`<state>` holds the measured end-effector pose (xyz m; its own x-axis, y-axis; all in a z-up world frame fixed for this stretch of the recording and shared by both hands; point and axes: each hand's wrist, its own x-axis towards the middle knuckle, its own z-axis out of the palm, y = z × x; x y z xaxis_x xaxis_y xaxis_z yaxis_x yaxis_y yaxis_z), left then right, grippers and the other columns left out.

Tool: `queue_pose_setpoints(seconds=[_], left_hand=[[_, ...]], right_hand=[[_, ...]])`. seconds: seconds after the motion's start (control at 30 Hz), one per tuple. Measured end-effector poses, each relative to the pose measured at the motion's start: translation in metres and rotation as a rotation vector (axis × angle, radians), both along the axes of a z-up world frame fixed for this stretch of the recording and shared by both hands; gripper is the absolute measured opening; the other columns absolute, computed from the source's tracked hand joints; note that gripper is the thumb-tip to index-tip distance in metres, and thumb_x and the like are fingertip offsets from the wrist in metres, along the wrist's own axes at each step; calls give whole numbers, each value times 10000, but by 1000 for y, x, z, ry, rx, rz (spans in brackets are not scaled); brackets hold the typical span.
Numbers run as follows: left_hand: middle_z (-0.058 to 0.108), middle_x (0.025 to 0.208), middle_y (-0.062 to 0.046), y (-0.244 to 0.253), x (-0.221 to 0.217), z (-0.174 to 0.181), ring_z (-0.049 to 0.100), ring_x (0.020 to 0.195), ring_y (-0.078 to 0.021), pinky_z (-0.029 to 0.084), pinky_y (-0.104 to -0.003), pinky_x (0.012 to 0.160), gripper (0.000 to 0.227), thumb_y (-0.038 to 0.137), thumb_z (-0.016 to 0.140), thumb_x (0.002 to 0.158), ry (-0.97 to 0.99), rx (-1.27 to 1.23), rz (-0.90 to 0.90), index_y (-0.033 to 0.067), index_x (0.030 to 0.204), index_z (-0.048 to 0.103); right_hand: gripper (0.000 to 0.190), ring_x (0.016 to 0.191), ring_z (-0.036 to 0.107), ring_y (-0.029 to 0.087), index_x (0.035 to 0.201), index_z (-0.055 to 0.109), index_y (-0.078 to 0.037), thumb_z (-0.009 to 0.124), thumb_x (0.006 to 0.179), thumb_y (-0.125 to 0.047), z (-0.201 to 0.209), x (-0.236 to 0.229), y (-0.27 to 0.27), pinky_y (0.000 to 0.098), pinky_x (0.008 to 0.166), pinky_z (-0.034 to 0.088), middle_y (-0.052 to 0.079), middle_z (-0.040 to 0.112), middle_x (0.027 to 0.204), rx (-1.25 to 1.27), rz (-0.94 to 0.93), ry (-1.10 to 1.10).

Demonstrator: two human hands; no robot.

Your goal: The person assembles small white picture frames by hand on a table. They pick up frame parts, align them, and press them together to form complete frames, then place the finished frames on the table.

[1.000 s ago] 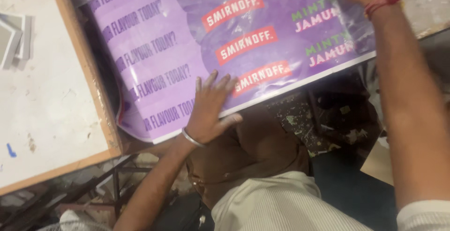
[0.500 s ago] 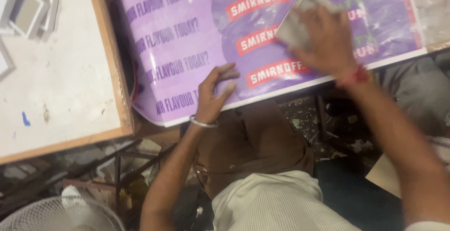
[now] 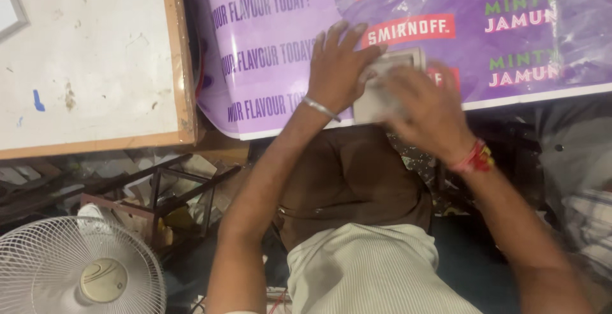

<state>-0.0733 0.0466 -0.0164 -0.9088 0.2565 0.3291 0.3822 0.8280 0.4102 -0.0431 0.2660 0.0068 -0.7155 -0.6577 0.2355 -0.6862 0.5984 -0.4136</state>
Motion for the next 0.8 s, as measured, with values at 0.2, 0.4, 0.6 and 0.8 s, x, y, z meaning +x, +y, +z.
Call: queue_pose_setpoints(seconds=[0.2,0.4,0.6,0.8], left_hand=[[639,1301,-12,13,-3,-24,495,1382,-336,308,-685,1193,175,86,720,889,176,-76,42,203,1002,786],[562,1433,-106,10,23,-11,383,1484,-383,191,-793,1201,203,168,716,937,183,-160,95,131,1135,739],[305,1625,-228,12,65,10,162,1539,-478,18,-891,1089,614,426,667,953,-60,-163,226,68,1441,568],[277,1637,-222,45,59,8,110,1553,-506,-22,-890,1082,540,343,632,950,-176,-113,329,163,1454,558]], right_hand=[[342,1408,595,144,1364,678,-195,710,1030,-124,-49,-52,7,579,1326,85,-41,688,1433,301,-127,294],[569,1430,556,343,1419,659,-77,695,852,-115,-39,-35,-1,749,1207,66,93,680,1449,251,-188,234],[584,1501,492,238,1520,543,-88,561,945,-189,-17,-18,-9,713,1235,43,66,612,1533,668,-184,409],[607,1489,483,340,1504,541,23,472,1112,-435,-15,-18,-7,720,1224,92,189,605,1490,438,-126,290]])
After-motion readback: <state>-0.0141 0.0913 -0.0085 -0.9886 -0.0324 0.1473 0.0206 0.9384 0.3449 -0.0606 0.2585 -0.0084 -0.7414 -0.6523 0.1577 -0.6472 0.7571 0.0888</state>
